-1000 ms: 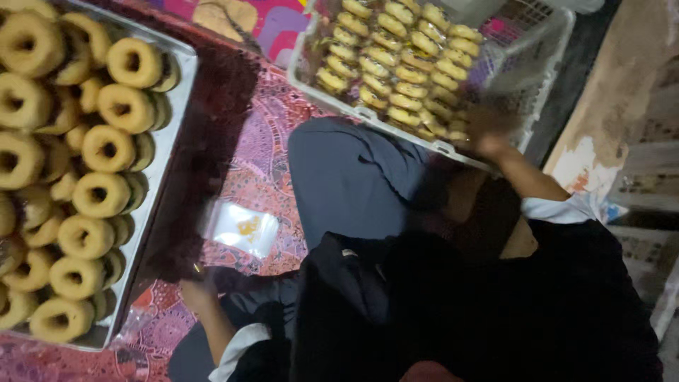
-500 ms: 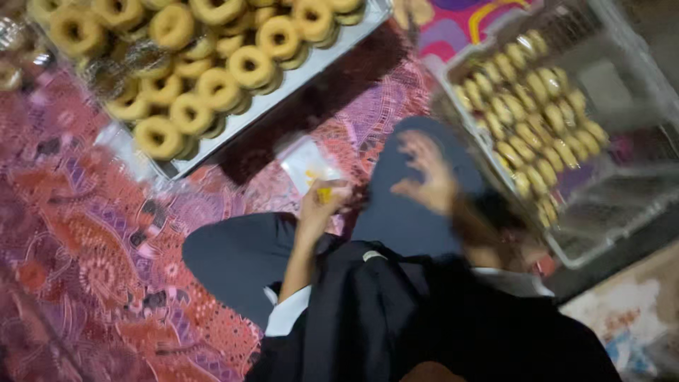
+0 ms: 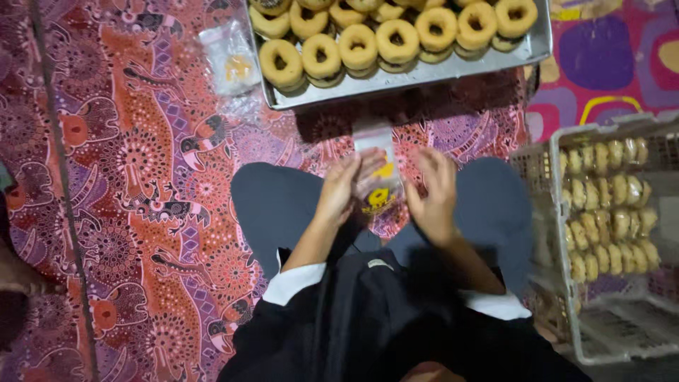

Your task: The person sits on a patterned floor and packages donuts one by one. They pick a donut from a metal tray, place it into a clear plastic bag, and then transfer the bagged donut into a white plastic crate. This process is repeated continuously.

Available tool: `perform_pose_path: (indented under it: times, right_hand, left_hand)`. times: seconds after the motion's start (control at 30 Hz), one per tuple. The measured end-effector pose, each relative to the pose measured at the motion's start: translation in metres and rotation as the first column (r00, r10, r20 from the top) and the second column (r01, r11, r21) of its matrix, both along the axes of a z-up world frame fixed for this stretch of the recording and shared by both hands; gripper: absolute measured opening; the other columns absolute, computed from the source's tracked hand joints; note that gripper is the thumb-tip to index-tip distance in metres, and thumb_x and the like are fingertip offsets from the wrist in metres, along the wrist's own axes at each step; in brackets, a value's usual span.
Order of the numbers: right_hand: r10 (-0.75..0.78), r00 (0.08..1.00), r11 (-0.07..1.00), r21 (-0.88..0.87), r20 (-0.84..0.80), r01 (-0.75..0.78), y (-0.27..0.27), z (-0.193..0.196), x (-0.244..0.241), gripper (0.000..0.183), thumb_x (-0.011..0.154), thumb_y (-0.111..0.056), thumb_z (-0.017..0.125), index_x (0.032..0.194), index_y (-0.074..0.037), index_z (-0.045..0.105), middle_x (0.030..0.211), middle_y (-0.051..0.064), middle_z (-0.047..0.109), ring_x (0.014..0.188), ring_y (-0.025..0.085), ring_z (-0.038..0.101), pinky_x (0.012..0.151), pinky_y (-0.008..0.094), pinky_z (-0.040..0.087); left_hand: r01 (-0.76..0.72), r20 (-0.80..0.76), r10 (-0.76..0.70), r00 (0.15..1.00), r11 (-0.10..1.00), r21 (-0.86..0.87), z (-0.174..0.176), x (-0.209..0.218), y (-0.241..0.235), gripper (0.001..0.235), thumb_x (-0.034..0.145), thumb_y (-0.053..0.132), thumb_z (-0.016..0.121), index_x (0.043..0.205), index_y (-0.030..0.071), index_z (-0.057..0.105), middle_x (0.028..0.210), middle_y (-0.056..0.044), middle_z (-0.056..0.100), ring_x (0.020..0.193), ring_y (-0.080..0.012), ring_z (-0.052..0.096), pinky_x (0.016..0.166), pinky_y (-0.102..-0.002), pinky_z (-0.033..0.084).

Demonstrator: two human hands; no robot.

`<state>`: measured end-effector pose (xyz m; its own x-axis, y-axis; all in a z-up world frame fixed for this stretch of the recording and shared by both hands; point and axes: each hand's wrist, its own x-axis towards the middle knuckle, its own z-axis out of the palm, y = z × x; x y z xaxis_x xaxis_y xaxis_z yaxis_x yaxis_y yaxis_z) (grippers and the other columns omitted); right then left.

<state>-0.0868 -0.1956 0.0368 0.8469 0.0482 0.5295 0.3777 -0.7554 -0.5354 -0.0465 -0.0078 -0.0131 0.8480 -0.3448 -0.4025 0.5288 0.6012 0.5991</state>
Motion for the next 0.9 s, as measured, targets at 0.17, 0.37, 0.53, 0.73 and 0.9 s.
perform_pose_path:
  times: [0.17,0.37,0.53,0.73,0.9]
  right_hand:
    - [0.472,0.772,0.742,-0.282,-0.425,-0.608,0.035,0.013,0.019,0.023,0.093,-0.019,0.074,0.110,-0.005,0.068,0.112,0.013,0.065,0.112,0.032,0.063,0.100,0.047,0.052]
    - [0.475,0.793,0.866,0.362,-0.383,-0.344,0.046,-0.019,0.062,0.057,0.072,-0.015,0.082,0.121,0.003,0.059,0.120,0.014,0.061,0.110,0.025,0.061,0.085,0.036,0.055]
    - [0.755,0.383,0.509,0.844,-0.533,0.171,0.051,-0.067,0.059,0.013,0.093,-0.008,0.078,0.097,0.004,0.073,0.101,0.015,0.071,0.096,0.023,0.063,0.084,0.031,0.054]
    - [0.862,0.506,-0.270,0.873,0.031,0.406,0.068,-0.100,0.045,0.038,0.091,-0.034,0.069,0.076,0.001,0.070,0.102,0.015,0.076,0.098,0.026,0.072,0.090,0.037,0.057]
    - [0.972,0.143,0.184,0.983,-0.186,0.025,0.063,-0.084,0.060,0.036,0.098,-0.020,0.078,0.119,0.009,0.071,0.117,0.019,0.071,0.107,0.032,0.065,0.094,0.046,0.051]
  left_hand:
    - [0.008,-0.045,-0.010,0.999,0.999,-0.052,-0.022,-0.024,0.011,0.051,0.116,0.033,0.047,0.142,-0.008,0.061,0.131,-0.022,0.068,0.096,-0.0230,0.058,0.064,-0.026,0.047]
    - [-0.145,-0.050,0.148,0.988,0.988,0.059,-0.012,-0.027,0.032,0.045,0.102,0.031,0.045,0.129,0.000,0.062,0.124,0.001,0.072,0.107,-0.0090,0.073,0.084,-0.028,0.063]
    - [-0.570,0.641,0.074,0.764,0.542,0.617,-0.013,-0.027,0.046,0.024,0.103,0.020,0.069,0.111,-0.001,0.078,0.093,-0.003,0.068,0.083,-0.0129,0.061,0.072,-0.024,0.048]
    - [-0.482,0.336,0.358,0.871,0.756,0.444,-0.050,-0.021,0.032,0.024,0.105,0.022,0.068,0.106,-0.001,0.073,0.088,-0.004,0.063,0.077,-0.0099,0.051,0.066,-0.024,0.042]
    - [-0.322,0.380,0.223,0.898,0.921,0.219,-0.051,-0.016,0.044,0.035,0.108,0.041,0.051,0.121,0.013,0.068,0.127,-0.011,0.060,0.112,-0.0221,0.062,0.083,-0.031,0.051]
